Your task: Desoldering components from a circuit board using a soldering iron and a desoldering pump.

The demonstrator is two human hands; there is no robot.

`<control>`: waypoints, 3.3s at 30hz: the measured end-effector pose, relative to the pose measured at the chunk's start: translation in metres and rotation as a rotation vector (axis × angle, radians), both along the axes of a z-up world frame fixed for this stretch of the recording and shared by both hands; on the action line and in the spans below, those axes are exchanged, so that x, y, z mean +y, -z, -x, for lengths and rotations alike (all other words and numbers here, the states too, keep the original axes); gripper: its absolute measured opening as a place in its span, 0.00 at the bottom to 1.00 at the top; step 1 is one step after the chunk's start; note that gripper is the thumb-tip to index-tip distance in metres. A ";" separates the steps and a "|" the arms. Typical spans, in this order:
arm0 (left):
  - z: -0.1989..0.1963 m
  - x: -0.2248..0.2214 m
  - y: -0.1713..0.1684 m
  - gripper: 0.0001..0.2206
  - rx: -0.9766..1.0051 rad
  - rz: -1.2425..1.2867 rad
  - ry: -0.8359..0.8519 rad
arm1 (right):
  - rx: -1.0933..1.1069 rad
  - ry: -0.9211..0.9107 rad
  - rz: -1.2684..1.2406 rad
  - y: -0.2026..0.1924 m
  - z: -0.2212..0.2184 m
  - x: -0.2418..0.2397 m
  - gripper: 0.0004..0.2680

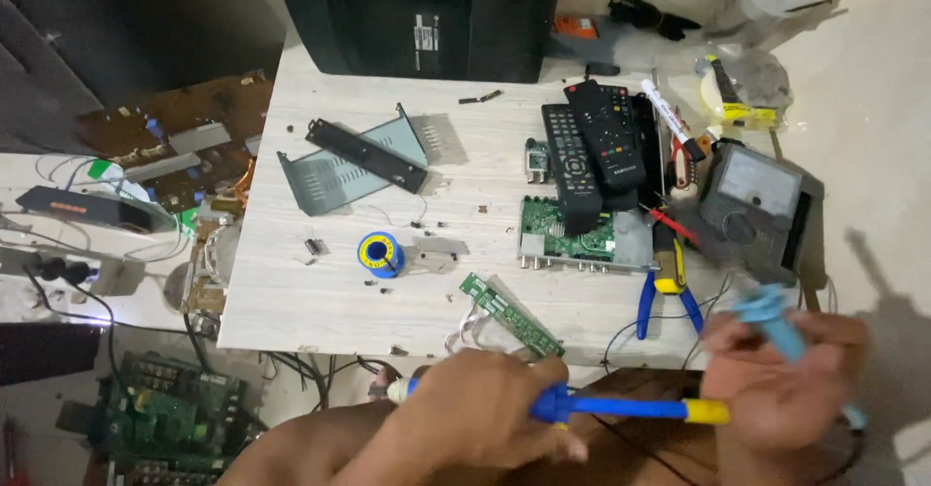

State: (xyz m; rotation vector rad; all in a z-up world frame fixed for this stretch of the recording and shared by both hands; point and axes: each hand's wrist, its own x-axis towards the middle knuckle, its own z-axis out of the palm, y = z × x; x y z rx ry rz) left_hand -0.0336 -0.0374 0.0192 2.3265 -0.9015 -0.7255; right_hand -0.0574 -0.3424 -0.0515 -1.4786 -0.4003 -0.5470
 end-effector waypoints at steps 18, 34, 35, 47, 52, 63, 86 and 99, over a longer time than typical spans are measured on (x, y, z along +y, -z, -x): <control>0.010 -0.030 0.009 0.18 0.097 -0.090 0.164 | 0.193 -0.274 -0.371 -0.013 0.023 0.083 0.09; -0.042 0.049 0.016 0.21 0.000 1.506 -0.698 | 0.353 0.033 -0.254 0.062 0.025 0.095 0.07; -0.044 0.048 0.018 0.23 -0.062 1.475 -0.710 | 0.419 0.025 -0.280 0.063 0.025 0.098 0.08; -0.052 0.029 0.027 0.28 -0.170 1.470 -0.722 | 0.488 0.050 -0.330 0.059 0.019 0.112 0.06; -0.052 0.026 0.031 0.28 -0.163 1.441 -0.710 | 0.519 0.035 -0.296 0.064 0.021 0.109 0.06; -0.051 0.018 0.035 0.31 -0.166 1.424 -0.650 | 0.538 0.005 -0.374 0.068 0.021 0.106 0.06; -0.051 0.015 0.033 0.30 -0.177 1.374 -0.638 | 0.514 0.034 -0.316 0.071 0.023 0.105 0.06; -0.051 0.014 0.036 0.30 -0.174 1.384 -0.637 | 0.532 0.041 -0.280 0.072 0.023 0.104 0.07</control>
